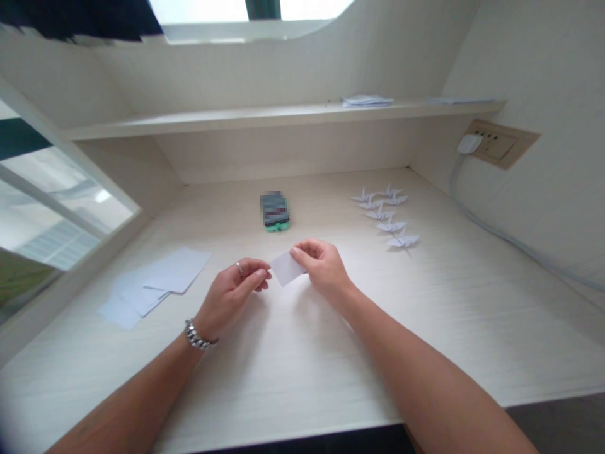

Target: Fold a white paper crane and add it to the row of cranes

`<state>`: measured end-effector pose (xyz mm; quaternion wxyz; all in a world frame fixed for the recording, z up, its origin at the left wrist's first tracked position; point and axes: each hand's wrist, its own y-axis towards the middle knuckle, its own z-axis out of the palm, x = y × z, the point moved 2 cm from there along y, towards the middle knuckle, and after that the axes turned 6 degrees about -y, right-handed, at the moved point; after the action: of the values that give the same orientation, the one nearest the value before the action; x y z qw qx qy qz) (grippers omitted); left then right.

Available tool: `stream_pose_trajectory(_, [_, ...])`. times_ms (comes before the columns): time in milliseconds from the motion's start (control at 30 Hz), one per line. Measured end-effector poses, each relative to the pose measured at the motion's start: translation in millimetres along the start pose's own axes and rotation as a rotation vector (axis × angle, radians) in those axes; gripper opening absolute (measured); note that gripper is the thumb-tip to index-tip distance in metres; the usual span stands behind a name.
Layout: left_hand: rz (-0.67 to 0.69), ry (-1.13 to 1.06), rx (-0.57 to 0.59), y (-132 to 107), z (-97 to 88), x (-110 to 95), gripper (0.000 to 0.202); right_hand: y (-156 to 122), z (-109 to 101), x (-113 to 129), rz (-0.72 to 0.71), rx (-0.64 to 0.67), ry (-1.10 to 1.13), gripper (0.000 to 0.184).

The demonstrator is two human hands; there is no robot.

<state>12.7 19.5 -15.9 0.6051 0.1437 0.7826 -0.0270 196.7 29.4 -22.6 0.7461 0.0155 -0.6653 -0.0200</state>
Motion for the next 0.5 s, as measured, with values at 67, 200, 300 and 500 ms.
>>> stream_pose_trajectory(67, [0.007, -0.057, 0.014, -0.6, 2.6, -0.6, 0.026, -1.3, 3.9, -1.3, -0.003, 0.032, 0.016, 0.027])
stream_pose_trajectory(200, [0.054, -0.015, -0.057, -2.3, 2.4, -3.0, 0.025, -2.4, 6.1, -5.2, -0.049, 0.066, -0.005, 0.027])
stream_pose_trajectory(300, [0.06, 0.056, -0.112, -2.7, -0.5, -3.9, 0.022, -3.7, 4.1, -4.6, -0.121, 0.106, -0.155, 0.022])
stream_pose_trajectory(500, [0.03, -0.006, -0.108, 0.1, -1.9, -2.2, 0.022, -7.5, 4.6, 2.3, -0.189, 0.146, -0.416, 0.015])
